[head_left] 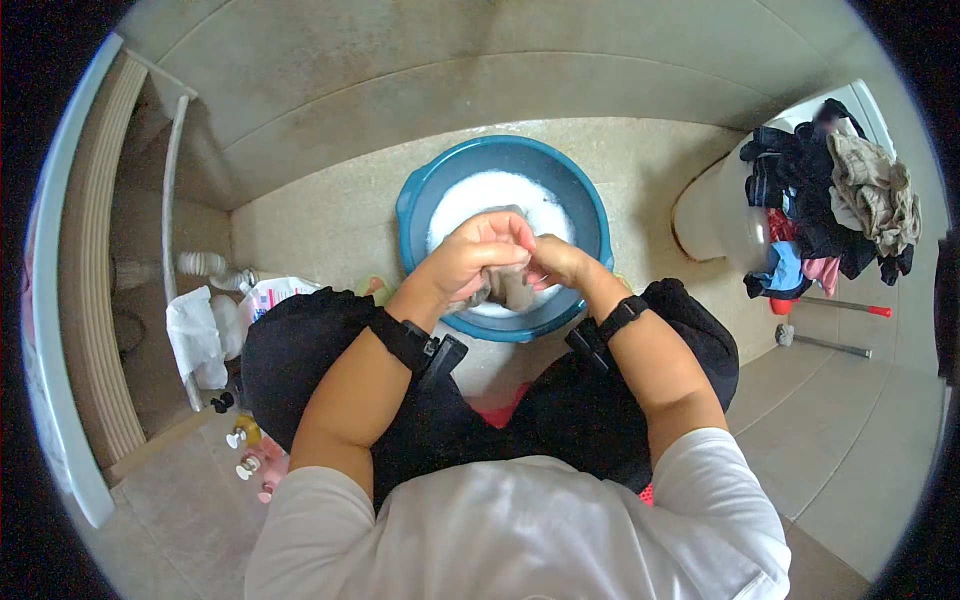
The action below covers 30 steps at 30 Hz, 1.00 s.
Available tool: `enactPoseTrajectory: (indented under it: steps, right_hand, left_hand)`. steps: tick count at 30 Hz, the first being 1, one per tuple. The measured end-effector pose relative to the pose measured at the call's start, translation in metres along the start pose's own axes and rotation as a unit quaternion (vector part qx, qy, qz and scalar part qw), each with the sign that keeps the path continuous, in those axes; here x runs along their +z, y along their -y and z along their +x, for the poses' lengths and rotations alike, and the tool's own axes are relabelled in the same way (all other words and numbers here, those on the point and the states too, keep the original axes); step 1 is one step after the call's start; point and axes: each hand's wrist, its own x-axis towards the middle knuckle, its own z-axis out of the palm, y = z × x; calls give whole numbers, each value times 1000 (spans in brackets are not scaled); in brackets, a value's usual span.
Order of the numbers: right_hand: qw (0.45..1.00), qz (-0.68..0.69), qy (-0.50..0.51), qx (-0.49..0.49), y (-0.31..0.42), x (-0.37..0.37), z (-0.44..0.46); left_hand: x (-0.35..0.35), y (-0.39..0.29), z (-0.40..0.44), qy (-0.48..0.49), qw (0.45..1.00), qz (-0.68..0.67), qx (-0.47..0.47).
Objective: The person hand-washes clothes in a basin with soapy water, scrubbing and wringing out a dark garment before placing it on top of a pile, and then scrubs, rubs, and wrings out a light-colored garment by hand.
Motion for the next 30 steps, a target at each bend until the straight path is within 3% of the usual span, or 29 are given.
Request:
enactPoseTrajectory:
  steps: [5,7,8,10,11,13,14,16,17,18,20,21,22,24,26,28,29,30]
  right_hand:
    - [995,100,-9,-20,-16,3,13]
    - [963,270,24,9,-7,9,-5]
    - [963,270,25,9,-6,5,-5]
    - [970,202,-83,-102,2,-8,-8]
    - [961,204,-94,-160,7,-17,-12]
    - [933,174,-173,-264,21,-14,-27]
    - [913,130,-208,-327,24,-12,-30]
    - [881,-110,-291,-356,34,6,-51]
    - [845,-211,-281,-403,45,25,-77]
    - [829,-254,-248,-432,44,41,-84]
    - [797,-307,-162,-494,40,56,-90]
    - [797,-306,-163,-495,43,52,-92]
    - [849,-301,-115,-419,48,42,-93]
    - [929,-255,-75,-258,63,14,-94]
    - [759,-340,-339,-440,49,-6,-75]
    - [753,-373,-332,-428,44,-1,-66]
    - [747,-406,-322,-417,40,1,-61]
    - [700,-489,-209,-477,43,-1,-54]
  left_hand:
    - [8,-11,-7,26,999,-29,-4]
    - [15,-18,-10,35,998,-49,-26]
    - [15,-20,-11,35,998,-49,-26]
    - [11,-26,-12,16,994,77,-77]
    - [4,-27,-11,15,994,77,-76]
    - [-15,-24,-5,-79,918,385,-57]
    - [-19,-21,-2,-79,918,385,-55]
    - [-22,-14,6,-105,940,319,-65]
    - [-26,-3,10,-207,937,224,-169]
    - [-19,0,12,-205,938,223,-169]
    - [-5,1,15,-191,980,-37,-50]
    - [-12,2,16,-245,970,1,6]
    - [-14,-3,16,-281,959,-21,42]
    - [-29,-15,14,-226,969,69,70]
    - [-4,-28,9,-201,972,115,30]
    - [23,-40,4,-174,972,160,-13]
    - [34,-42,1,-110,981,160,-33]
    - [38,-43,0,-45,985,160,-51]
